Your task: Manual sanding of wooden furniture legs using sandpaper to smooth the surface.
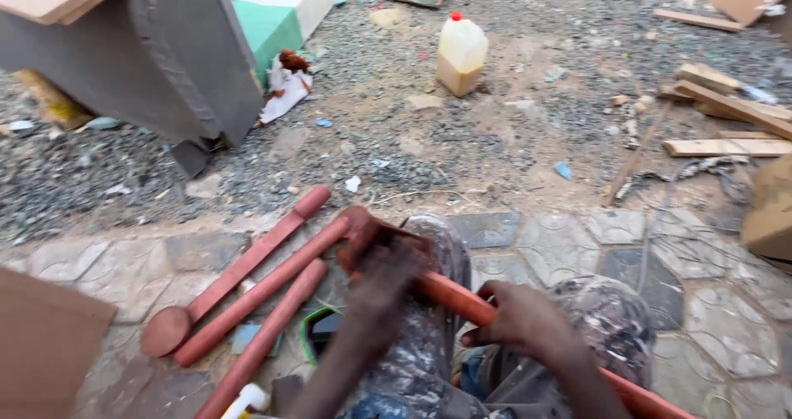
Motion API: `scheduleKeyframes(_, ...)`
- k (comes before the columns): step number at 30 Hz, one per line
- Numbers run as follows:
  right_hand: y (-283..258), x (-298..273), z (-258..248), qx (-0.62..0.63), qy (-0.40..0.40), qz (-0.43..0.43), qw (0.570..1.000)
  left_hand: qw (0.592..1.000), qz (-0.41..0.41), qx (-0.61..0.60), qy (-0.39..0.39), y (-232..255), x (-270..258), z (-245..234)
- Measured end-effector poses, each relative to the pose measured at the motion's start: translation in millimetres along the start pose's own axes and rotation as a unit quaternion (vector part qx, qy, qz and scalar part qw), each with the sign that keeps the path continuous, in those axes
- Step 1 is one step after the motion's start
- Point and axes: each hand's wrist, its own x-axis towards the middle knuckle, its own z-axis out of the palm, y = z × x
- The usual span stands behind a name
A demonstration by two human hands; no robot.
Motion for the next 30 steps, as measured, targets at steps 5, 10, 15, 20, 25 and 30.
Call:
scheduleKeyframes(5, 12, 15, -15, 0.077, -0.038, -0.048, 0.995, 0.998, 0.014, 0.059, -0.004, -42, 4, 8)
scheduleKeyframes(10, 25, -1, -13, 0.085, 0.058, -0.025, 0.994, 0.906, -0.402, -0.053, 0.119, -111, -19, -12)
scheduleKeyframes(15, 33, 13, 10, 0.000, 0.164, 0.000, 0.986, 0.858, -0.511, 0.041, 0.031, -148, -74, -36)
scheduleKeyframes(20, 57, 49, 31, -0.038, 0.212, -0.003, 0.976, 0.790, -0.612, 0.040, -0.003, -234, -189, -52)
scheduleKeyframes(25, 28, 8, 1, -0.077, 0.166, 0.051, 0.982, 0.766, -0.629, 0.132, -0.014, -264, -292, -63)
scheduleKeyframes(30, 37, 5, 5, -0.144, 0.163, 0.092, 0.972, 0.676, -0.717, 0.153, -0.078, -281, -387, -71)
